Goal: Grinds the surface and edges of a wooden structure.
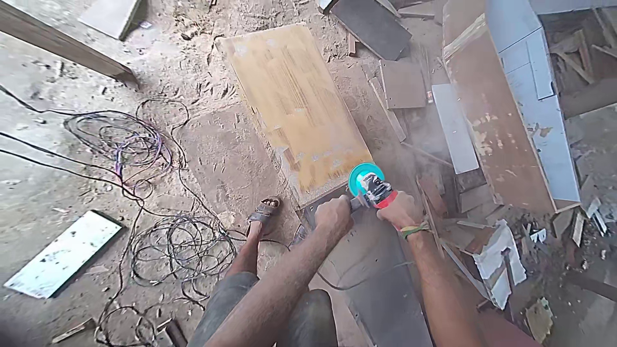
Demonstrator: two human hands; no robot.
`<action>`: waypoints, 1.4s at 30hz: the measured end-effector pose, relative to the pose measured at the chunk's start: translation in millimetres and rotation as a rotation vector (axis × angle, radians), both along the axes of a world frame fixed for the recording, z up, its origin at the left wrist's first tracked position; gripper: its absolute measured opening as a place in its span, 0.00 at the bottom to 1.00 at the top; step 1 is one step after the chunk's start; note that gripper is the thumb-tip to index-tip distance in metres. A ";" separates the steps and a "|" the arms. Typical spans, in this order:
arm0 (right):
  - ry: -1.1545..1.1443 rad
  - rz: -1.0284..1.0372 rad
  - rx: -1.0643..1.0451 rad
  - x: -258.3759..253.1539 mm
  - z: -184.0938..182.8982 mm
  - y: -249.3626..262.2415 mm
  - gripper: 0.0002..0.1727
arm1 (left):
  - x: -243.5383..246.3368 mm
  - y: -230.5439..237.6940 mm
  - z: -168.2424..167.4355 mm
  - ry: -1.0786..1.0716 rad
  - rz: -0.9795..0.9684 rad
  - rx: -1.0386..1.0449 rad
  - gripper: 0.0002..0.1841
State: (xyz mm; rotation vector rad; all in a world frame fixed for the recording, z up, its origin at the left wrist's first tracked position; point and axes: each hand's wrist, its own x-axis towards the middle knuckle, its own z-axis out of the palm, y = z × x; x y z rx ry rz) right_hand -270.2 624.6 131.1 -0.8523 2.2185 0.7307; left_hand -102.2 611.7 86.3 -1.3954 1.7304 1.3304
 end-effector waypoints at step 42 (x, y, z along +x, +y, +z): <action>-0.004 -0.037 0.036 -24.1 -0.8 -15.4 0.41 | -24.7 -21.1 0.5 0.004 -0.062 0.047 0.18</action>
